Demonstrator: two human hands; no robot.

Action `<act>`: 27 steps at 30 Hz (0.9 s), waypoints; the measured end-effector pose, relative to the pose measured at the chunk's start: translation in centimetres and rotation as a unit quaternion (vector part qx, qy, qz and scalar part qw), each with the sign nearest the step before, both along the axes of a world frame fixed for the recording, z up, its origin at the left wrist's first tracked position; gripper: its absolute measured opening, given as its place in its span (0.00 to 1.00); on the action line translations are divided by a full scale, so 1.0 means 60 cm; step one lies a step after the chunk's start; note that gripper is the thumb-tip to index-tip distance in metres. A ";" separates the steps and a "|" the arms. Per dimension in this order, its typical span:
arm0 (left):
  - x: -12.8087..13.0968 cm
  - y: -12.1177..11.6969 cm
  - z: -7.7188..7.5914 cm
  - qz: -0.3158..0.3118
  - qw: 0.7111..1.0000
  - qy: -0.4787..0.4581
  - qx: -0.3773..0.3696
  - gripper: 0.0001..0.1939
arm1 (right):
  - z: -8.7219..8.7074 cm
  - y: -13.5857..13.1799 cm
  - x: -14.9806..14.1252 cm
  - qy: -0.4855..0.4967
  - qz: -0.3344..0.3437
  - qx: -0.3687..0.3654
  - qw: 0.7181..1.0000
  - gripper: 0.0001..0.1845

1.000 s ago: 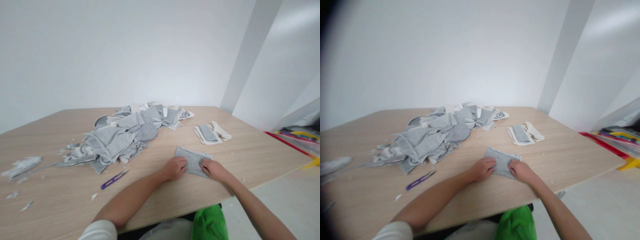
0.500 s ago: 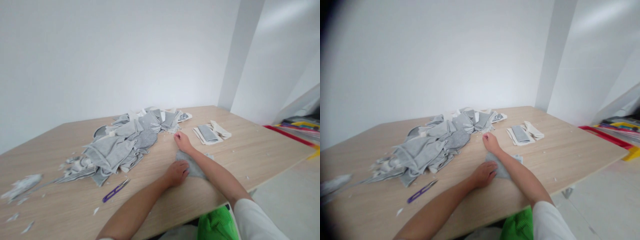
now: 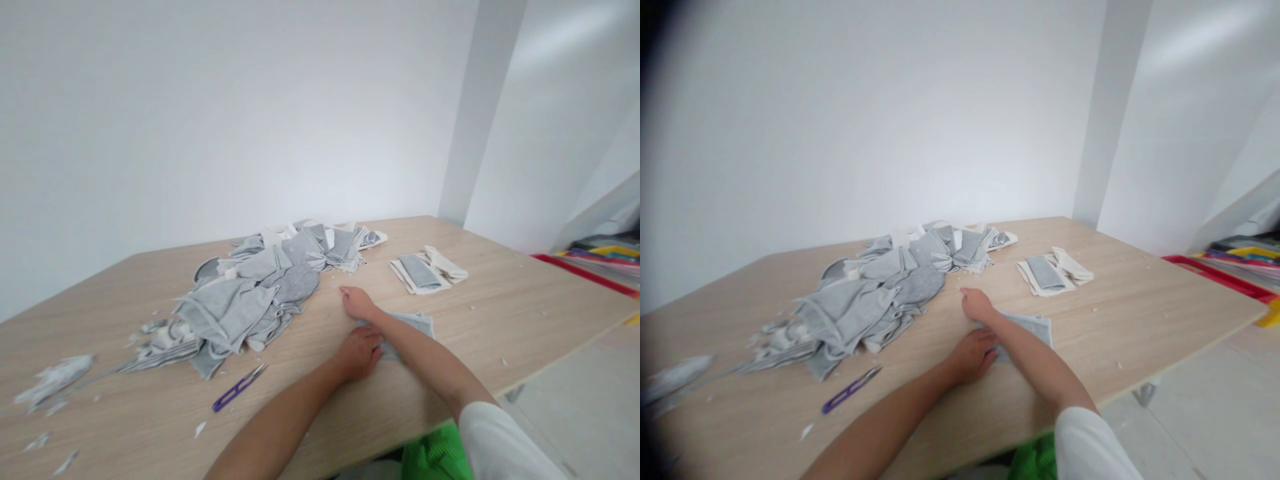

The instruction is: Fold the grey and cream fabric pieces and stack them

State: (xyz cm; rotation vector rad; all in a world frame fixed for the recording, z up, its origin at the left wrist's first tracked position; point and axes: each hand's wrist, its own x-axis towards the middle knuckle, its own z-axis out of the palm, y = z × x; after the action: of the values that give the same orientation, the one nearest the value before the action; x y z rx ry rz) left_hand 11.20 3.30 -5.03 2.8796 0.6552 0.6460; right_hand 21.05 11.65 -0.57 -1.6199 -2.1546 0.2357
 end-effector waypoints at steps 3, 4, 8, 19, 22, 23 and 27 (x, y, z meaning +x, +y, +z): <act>-0.004 -0.004 0.005 0.030 0.999 0.009 0.009 0.14 | 0.008 -0.036 0.043 -0.030 0.032 0.009 0.999 0.22; -0.005 -0.007 0.007 0.045 0.999 0.008 0.012 0.14 | 0.007 -0.051 0.060 -0.042 0.036 0.011 0.998 0.21; -0.008 -0.017 0.018 0.094 0.995 -0.014 0.022 0.14 | -0.011 -0.109 0.125 -0.128 -0.050 -0.018 0.990 0.25; -0.013 -0.007 0.008 0.144 0.987 -0.073 -0.004 0.14 | -0.026 -0.135 0.201 -0.036 -0.073 -0.184 0.980 0.23; -0.018 0.000 0.005 0.156 0.984 -0.081 -0.008 0.14 | -0.022 -0.138 0.216 0.007 0.000 -0.192 0.981 0.13; -0.020 0.004 0.004 0.166 0.982 -0.083 -0.010 0.14 | -0.019 -0.138 0.224 0.040 0.018 -0.184 0.982 0.12; -0.029 0.023 0.002 0.232 0.970 -0.064 -0.025 0.15 | 0.007 -0.117 0.273 0.220 -0.008 -0.108 0.970 0.14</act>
State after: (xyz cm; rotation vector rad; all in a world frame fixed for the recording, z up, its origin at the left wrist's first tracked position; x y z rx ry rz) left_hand 9.46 4.69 -4.91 2.6186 1.3185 0.8436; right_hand 37.44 4.64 -0.14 -1.5189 -1.8218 0.7709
